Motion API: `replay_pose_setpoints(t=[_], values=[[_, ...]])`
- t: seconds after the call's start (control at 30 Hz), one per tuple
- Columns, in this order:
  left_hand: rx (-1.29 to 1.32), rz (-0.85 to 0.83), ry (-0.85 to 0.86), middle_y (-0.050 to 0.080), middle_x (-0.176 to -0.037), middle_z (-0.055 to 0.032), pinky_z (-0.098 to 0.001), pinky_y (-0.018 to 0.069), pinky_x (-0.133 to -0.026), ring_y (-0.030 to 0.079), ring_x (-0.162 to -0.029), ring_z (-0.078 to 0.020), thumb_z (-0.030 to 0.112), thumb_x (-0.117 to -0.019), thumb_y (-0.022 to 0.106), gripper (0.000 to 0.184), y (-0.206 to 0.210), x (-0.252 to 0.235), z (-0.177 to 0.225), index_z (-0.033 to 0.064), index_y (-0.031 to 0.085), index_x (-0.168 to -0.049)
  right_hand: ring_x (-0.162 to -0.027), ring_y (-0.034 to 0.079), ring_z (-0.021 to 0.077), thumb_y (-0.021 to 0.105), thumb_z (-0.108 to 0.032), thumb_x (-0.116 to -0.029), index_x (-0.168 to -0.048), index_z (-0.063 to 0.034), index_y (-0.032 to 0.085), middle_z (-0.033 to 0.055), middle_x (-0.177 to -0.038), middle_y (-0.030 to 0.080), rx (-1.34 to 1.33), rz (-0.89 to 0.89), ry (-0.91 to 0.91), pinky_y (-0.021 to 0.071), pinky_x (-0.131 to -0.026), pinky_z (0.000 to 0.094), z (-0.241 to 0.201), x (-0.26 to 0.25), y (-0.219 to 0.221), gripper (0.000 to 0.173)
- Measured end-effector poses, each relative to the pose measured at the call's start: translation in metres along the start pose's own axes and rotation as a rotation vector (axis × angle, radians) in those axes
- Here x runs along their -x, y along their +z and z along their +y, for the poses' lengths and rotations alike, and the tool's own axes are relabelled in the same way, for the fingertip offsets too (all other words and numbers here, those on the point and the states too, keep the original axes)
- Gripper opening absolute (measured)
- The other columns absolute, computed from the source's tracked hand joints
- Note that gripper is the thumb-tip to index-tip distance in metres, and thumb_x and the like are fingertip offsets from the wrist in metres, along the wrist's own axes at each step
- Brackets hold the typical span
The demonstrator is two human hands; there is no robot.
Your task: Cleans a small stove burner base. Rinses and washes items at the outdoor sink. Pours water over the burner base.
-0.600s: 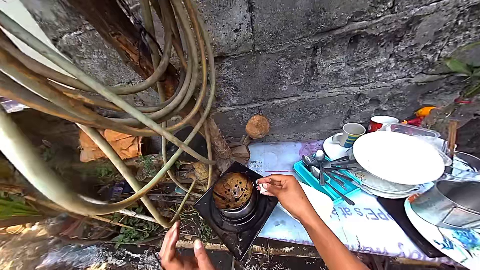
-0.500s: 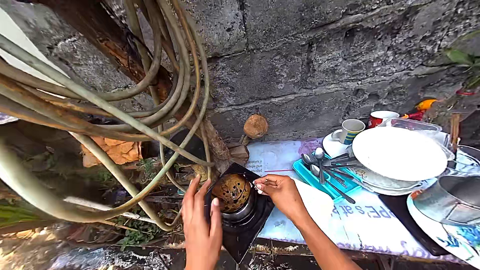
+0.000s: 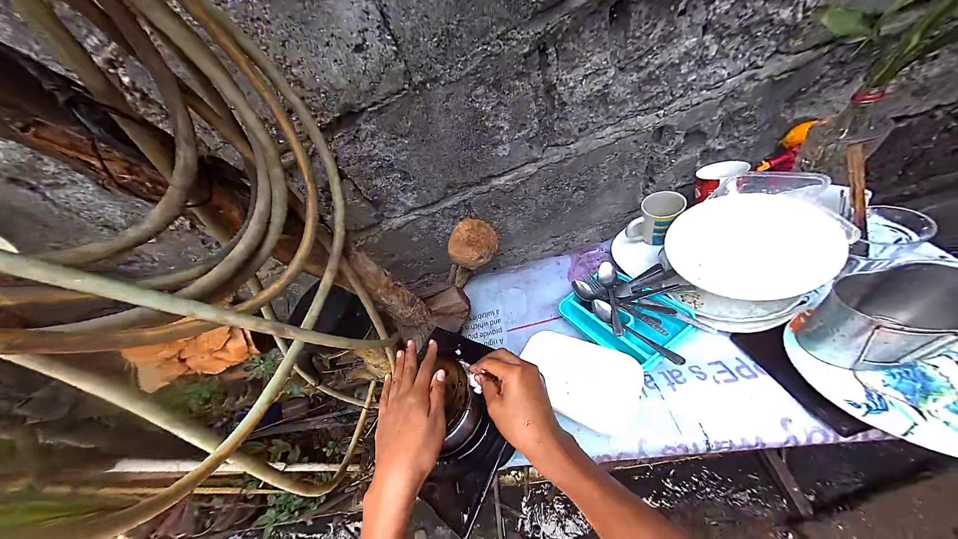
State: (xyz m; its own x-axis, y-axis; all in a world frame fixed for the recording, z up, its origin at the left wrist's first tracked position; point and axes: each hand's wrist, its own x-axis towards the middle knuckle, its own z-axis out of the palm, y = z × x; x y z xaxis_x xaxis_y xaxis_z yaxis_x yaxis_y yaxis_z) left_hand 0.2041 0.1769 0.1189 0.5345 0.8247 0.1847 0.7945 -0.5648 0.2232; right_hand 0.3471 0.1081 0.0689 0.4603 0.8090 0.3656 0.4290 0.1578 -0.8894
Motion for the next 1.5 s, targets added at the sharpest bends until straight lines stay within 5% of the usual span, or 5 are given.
replay_pose_setpoints(t=[0.27,0.6,0.73,0.87,1.5], values=[[-0.010,0.015,-0.003,0.031,-0.166,-0.0128,-0.0585,0.0165,-0.124,0.025,-0.155,-0.0328,0.040,-0.1082,0.025,0.056,0.001,0.003,0.000,0.0179,0.044,-0.156,-0.121,0.066,0.0218,0.056,0.005,-0.0968,-0.146,-0.0048,0.055,0.0154,-0.141,0.060,-0.046,-0.298,0.166,0.0516,-0.106,0.0307,-0.009,0.007,-0.024,0.051],[-0.019,0.038,0.002,0.033,-0.166,-0.0116,-0.0589,0.0167,-0.124,0.027,-0.155,-0.0313,0.038,-0.1074,0.026,0.056,0.005,0.003,0.001,0.0177,0.046,-0.156,-0.093,0.072,0.0249,0.068,-0.002,-0.0885,-0.106,-0.0017,0.077,0.0125,-0.097,0.074,0.084,0.024,-0.132,0.0583,-0.087,0.0342,0.003,0.013,0.002,0.020],[-0.019,0.028,-0.008,0.031,-0.167,-0.0104,-0.0586,0.0154,-0.125,0.025,-0.155,-0.0305,0.037,-0.1072,0.026,0.056,0.004,0.003,0.001,0.0175,0.045,-0.156,-0.126,0.061,0.0292,0.056,-0.002,-0.0974,-0.145,-0.0028,0.057,0.0140,-0.133,0.067,0.086,-0.121,-0.026,0.0466,-0.109,0.0405,0.000,0.022,-0.013,0.048],[-0.024,0.028,-0.013,0.031,-0.167,-0.0096,-0.0575,0.0152,-0.125,0.025,-0.156,-0.0291,0.037,-0.1067,0.025,0.056,0.005,0.002,0.001,0.0186,0.045,-0.156,-0.158,0.020,0.0273,0.050,0.012,-0.0882,-0.160,0.0072,0.018,0.0195,-0.168,0.025,0.162,-0.424,-0.015,0.0048,-0.128,0.0496,-0.014,0.034,-0.019,0.079],[-0.025,0.048,-0.030,0.033,-0.166,-0.0105,-0.0566,0.0148,-0.126,0.025,-0.155,-0.0292,0.032,-0.1045,0.030,0.055,0.005,0.004,0.002,0.0176,0.047,-0.155,-0.159,0.014,0.0262,0.039,0.008,-0.0944,-0.161,0.0055,0.010,0.0191,-0.170,0.015,-0.226,-0.427,0.072,0.0036,-0.130,0.0420,-0.010,0.022,-0.013,0.073]])
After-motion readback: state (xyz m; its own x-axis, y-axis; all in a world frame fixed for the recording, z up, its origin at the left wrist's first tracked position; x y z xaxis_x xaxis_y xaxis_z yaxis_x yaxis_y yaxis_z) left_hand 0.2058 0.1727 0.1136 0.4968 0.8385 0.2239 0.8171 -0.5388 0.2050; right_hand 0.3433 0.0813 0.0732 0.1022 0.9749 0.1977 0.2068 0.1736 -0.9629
